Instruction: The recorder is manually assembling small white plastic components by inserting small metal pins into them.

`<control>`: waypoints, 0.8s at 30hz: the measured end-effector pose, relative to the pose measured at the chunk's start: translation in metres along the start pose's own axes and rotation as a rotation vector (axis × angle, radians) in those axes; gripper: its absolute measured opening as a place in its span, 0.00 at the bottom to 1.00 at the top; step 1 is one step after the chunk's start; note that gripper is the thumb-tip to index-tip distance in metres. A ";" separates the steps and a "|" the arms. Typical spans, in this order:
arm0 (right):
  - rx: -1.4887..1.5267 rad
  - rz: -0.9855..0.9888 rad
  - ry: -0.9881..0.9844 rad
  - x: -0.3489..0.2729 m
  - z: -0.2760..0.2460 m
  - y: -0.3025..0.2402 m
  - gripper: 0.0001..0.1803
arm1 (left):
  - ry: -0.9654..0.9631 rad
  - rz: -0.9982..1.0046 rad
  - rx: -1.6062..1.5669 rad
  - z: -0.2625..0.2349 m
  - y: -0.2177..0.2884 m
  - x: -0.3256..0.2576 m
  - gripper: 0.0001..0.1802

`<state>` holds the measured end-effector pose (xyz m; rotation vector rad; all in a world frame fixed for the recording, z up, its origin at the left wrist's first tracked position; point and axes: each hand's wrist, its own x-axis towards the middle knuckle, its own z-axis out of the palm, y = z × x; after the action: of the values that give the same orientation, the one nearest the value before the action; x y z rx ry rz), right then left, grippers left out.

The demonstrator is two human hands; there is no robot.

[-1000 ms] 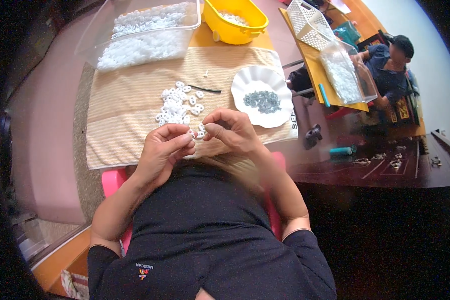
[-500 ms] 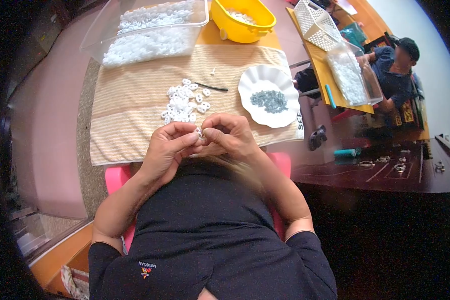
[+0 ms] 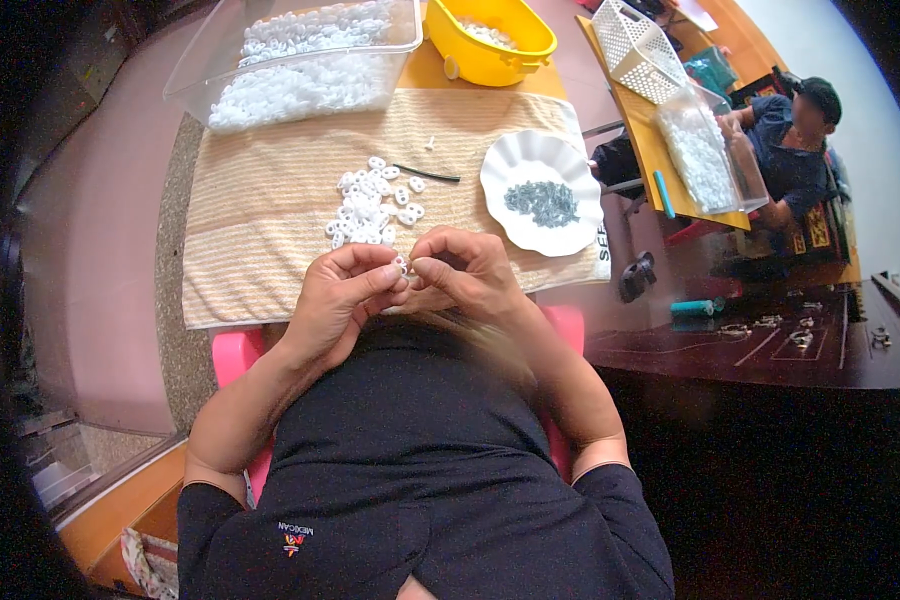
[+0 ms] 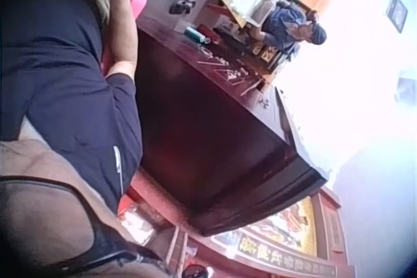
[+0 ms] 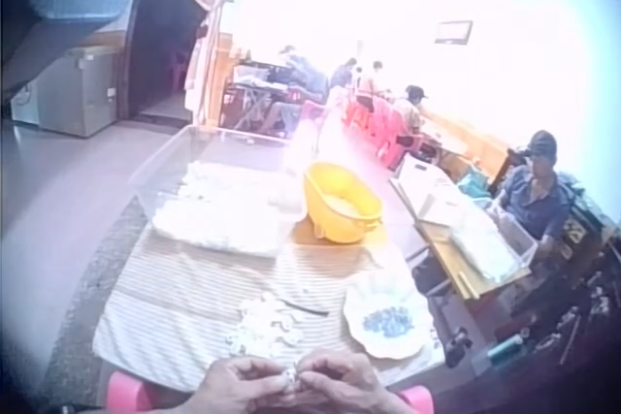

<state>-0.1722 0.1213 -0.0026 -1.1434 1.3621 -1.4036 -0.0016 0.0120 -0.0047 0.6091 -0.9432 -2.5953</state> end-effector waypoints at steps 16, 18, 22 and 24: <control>-0.259 -0.120 -0.055 0.001 -0.003 -0.001 0.02 | 0.009 -0.011 0.040 0.000 -0.002 0.000 0.09; -0.258 -0.120 -0.052 0.001 0.000 -0.003 0.02 | 0.005 -0.003 0.042 0.001 -0.003 0.000 0.08; -0.281 -0.095 -0.042 0.001 0.003 -0.005 0.02 | 0.000 0.001 0.042 0.001 -0.005 0.001 0.08; -0.286 -0.093 -0.038 0.001 0.003 -0.005 0.02 | 0.000 0.003 0.043 0.002 -0.004 0.000 0.09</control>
<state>-0.1693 0.1199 0.0028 -1.4272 1.5347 -1.2711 -0.0028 0.0158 -0.0060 0.6186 -1.0014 -2.5782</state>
